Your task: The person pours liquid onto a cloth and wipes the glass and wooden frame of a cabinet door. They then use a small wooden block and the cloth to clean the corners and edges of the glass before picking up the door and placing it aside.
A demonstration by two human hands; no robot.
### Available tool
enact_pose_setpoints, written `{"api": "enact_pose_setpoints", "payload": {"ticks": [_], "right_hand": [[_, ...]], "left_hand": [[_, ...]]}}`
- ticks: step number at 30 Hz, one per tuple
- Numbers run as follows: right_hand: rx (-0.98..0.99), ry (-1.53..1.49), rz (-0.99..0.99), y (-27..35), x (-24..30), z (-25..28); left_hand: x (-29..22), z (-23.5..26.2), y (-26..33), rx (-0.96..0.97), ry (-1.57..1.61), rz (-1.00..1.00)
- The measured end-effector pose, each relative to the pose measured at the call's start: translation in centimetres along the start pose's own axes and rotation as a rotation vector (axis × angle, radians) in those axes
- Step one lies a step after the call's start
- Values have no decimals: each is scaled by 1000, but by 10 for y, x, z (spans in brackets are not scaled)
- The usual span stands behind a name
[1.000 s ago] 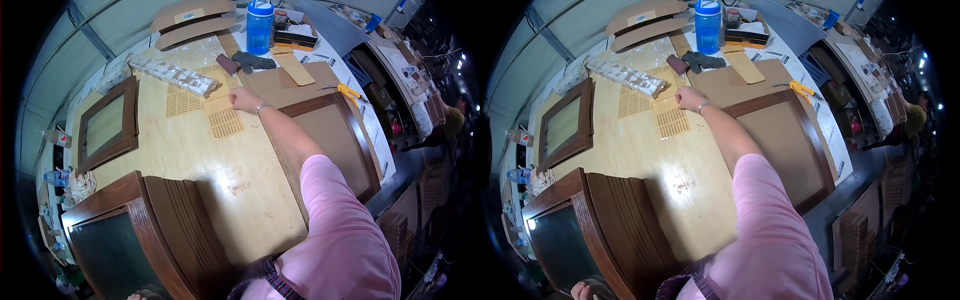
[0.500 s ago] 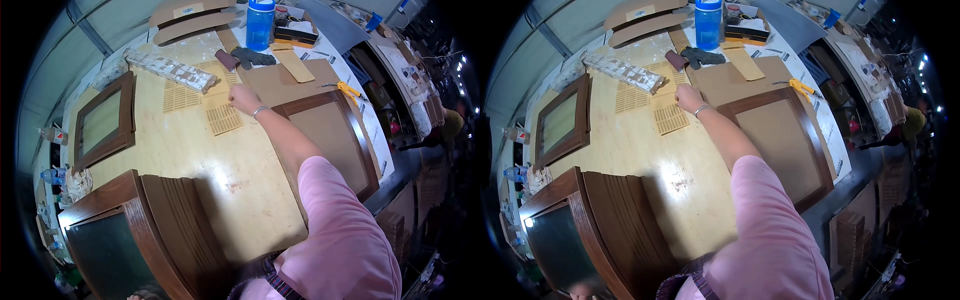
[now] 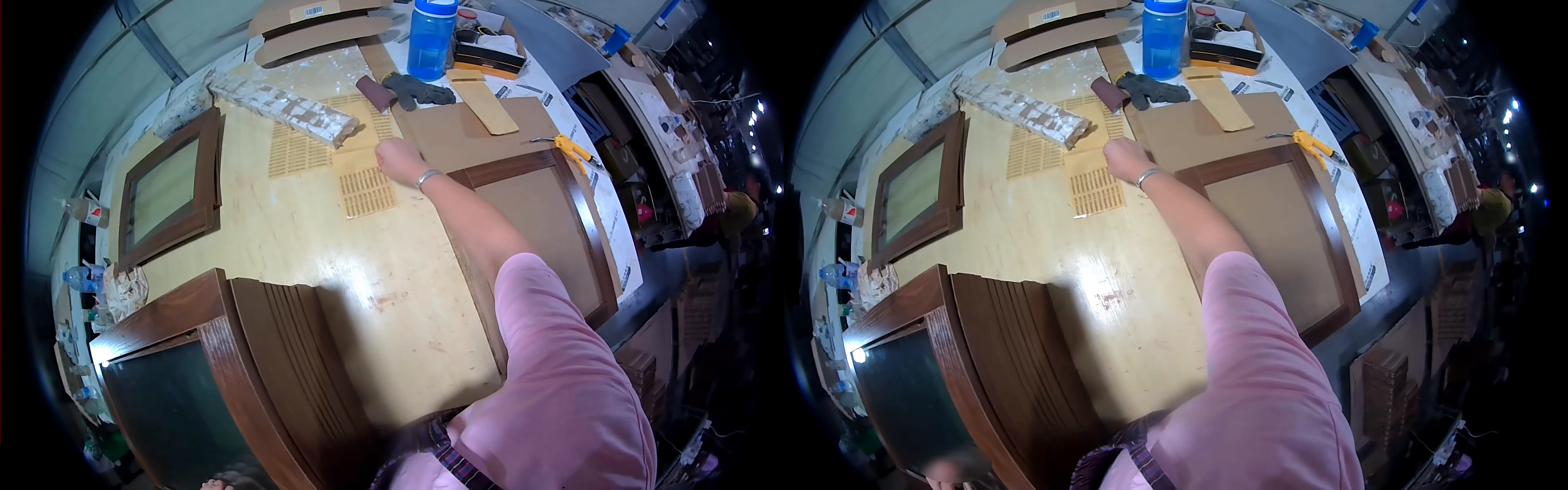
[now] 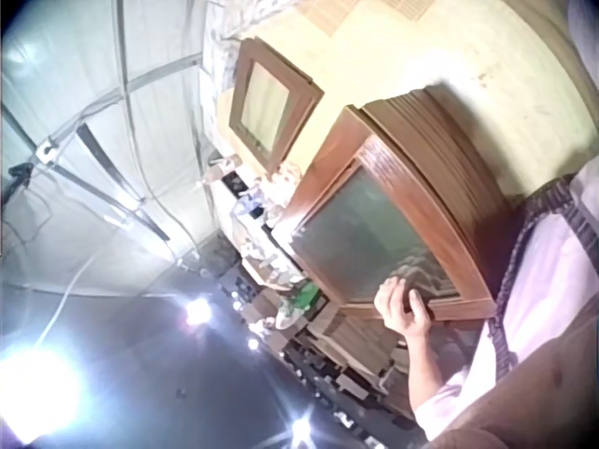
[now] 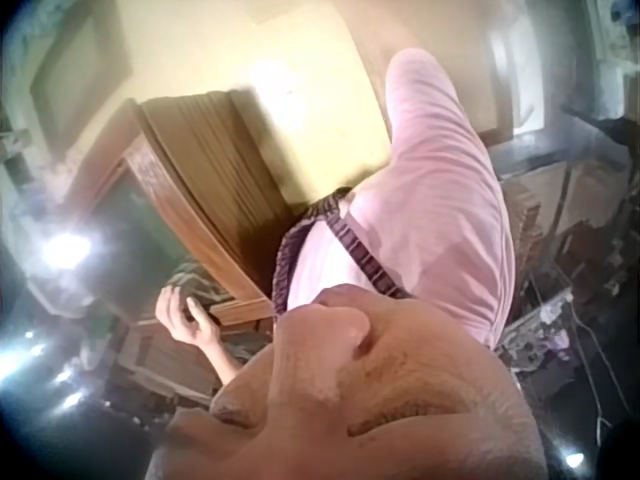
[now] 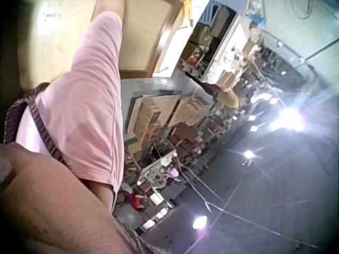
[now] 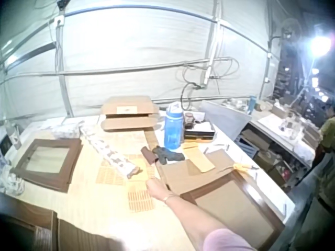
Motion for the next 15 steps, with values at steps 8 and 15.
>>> {"api": "enact_pose_setpoints", "payload": {"ticks": [8, 15], "right_hand": [[-50, -150, 3, 14, 2, 9], [-199, -140, 62, 1, 4, 1]], "left_hand": [[-1, 1, 0, -8, -10, -12], [-1, 1, -1, -2, -23, -8]]}}
Point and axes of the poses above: each hand's wrist, its own y-axis away from the middle knuckle, its own z-axis out of the back of the hand, x = y × z, the point moved 2 cm from there along -y, towards the middle knuckle, and after that the axes turned 10 degrees about x, right-handed, at the moved point
